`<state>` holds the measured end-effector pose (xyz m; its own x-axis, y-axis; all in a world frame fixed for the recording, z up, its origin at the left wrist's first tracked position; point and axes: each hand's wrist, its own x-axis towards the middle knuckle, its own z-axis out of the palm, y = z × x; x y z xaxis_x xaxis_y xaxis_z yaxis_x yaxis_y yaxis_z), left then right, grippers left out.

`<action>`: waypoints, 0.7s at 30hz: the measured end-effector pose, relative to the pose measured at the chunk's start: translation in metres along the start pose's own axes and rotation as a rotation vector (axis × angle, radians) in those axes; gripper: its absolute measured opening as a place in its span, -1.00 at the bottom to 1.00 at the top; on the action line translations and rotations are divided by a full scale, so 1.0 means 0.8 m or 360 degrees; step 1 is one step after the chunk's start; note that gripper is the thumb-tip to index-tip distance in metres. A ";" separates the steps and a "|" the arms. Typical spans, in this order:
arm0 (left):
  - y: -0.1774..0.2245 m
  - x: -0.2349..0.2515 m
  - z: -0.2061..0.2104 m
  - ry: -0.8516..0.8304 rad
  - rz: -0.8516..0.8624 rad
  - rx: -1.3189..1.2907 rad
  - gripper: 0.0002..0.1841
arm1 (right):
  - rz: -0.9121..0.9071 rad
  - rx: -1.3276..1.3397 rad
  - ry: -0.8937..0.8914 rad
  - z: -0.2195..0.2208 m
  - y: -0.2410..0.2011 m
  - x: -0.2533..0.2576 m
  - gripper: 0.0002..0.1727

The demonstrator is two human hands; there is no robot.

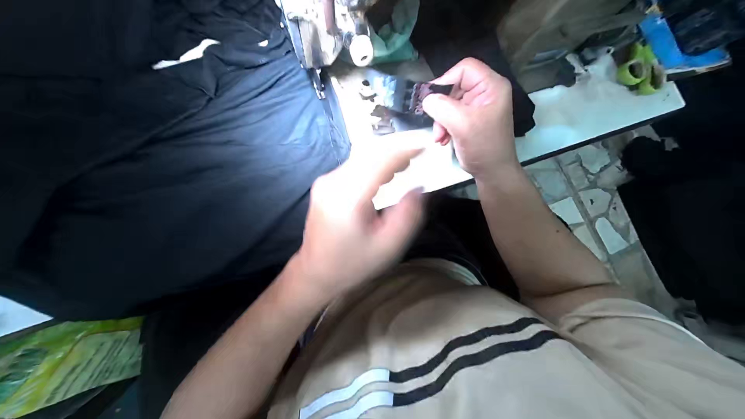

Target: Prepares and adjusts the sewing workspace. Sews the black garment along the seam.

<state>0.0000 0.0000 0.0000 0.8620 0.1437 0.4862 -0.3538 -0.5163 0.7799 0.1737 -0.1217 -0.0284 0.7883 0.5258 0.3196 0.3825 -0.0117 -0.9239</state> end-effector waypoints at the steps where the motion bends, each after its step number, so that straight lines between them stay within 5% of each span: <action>1: -0.021 0.003 0.008 0.0109 -0.0210 -0.0088 -0.62 | -0.0060 0.0019 -0.0123 0.005 -0.004 -0.013 -0.90; 8: -0.047 0.000 0.028 0.0351 -0.0767 -0.0740 -0.66 | -0.0201 -0.0068 -0.0549 0.014 -0.022 -0.040 -0.91; 11: -0.047 -0.002 0.028 0.0405 -0.0821 -0.0798 -0.90 | -0.0186 -0.0059 -0.0613 0.013 -0.025 -0.042 -0.90; 16: -0.047 -0.005 0.022 0.0429 -0.0761 -0.0653 -0.81 | -0.0248 -0.0058 -0.0407 0.019 -0.020 -0.041 -0.81; 21: -0.053 -0.005 0.018 0.0489 -0.0757 -0.0726 -0.77 | 0.0066 0.0223 -0.0423 0.019 -0.010 -0.039 -0.79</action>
<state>0.0167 0.0092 -0.0402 0.8429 0.5305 0.0902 -0.1403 0.0549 0.9886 0.1386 -0.1254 -0.0345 0.6409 0.7317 0.2320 0.2678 0.0702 -0.9609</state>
